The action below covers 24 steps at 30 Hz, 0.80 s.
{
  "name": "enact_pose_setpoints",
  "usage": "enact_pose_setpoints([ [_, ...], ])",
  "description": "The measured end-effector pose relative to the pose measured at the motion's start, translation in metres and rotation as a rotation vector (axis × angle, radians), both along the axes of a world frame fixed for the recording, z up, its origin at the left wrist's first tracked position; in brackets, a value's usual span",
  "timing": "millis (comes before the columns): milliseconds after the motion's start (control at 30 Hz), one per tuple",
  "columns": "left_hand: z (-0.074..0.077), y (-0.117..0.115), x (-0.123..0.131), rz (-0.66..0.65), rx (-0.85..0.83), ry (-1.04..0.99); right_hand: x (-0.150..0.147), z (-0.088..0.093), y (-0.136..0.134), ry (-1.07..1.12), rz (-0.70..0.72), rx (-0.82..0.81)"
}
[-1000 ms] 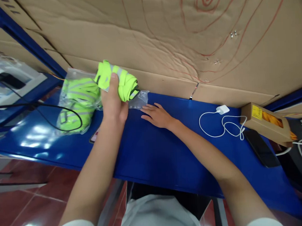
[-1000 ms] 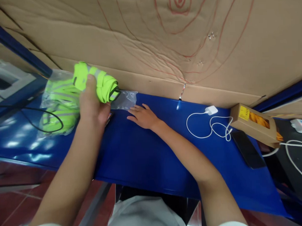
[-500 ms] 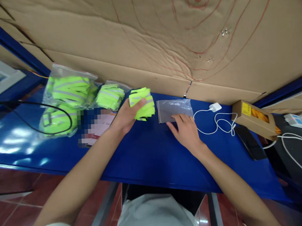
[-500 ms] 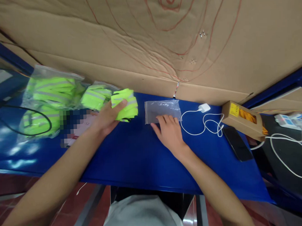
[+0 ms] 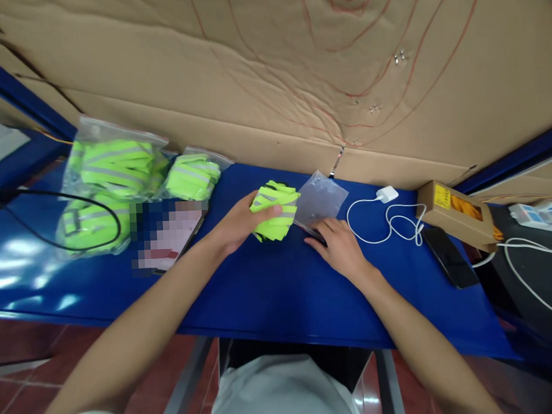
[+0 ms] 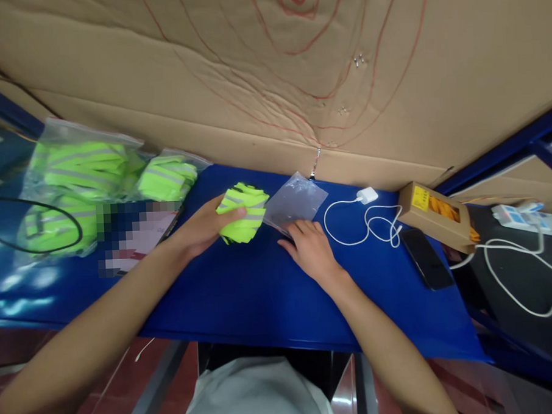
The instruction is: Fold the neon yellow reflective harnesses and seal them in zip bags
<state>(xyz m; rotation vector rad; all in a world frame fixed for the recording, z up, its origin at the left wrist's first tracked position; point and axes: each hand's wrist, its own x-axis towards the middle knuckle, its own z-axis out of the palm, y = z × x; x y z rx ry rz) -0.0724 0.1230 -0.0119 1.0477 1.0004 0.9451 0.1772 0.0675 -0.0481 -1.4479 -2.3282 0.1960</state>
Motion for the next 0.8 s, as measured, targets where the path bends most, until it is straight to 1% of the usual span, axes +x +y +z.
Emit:
enact_pose_setpoints([
  [67,0.0,-0.006,0.005,-0.033,0.008,0.047,-0.001,-0.003,0.003,0.027,-0.032,-0.038],
  [133,-0.002,-0.012,0.01,-0.113,-0.01,0.082,0.001,-0.003,0.004,0.043,-0.061,-0.042],
  [233,-0.008,-0.021,0.018,-0.34,-0.009,0.127,0.005,0.002,0.002,0.065,-0.068,-0.057],
  [300,-0.012,-0.027,0.022,-0.466,0.083,0.131,0.006,0.004,0.0,0.101,-0.065,-0.075],
  [333,-0.013,-0.03,0.023,-0.504,0.146,0.134,0.005,0.004,0.0,0.134,-0.073,-0.083],
  [400,-0.015,-0.035,0.025,-0.538,0.262,0.182,0.004,0.0,0.002,0.218,-0.1,-0.1],
  [500,-0.017,-0.037,0.027,-0.521,0.361,0.369,0.006,-0.002,0.01,0.343,-0.099,-0.176],
  [533,-0.018,-0.036,0.027,-0.5,0.384,0.416,0.009,0.0,0.011,0.37,-0.07,-0.216],
  [600,-0.02,-0.034,0.026,-0.474,0.392,0.457,0.017,0.014,0.008,0.429,-0.033,-0.302],
  [667,-0.023,-0.031,0.027,-0.46,0.347,0.449,0.022,0.036,-0.012,0.5,-0.07,-0.358],
  [700,-0.024,-0.03,0.028,-0.464,0.309,0.433,0.02,0.047,-0.029,0.535,-0.114,-0.37],
  [733,-0.025,-0.028,0.029,-0.468,0.261,0.408,0.013,0.054,-0.05,0.555,-0.124,-0.386],
  [767,-0.026,-0.025,0.032,-0.463,0.204,0.371,-0.001,0.057,-0.073,0.579,-0.08,-0.453],
  [800,-0.026,-0.021,0.035,-0.455,0.139,0.317,-0.022,0.054,-0.098,0.638,0.046,-0.659],
])
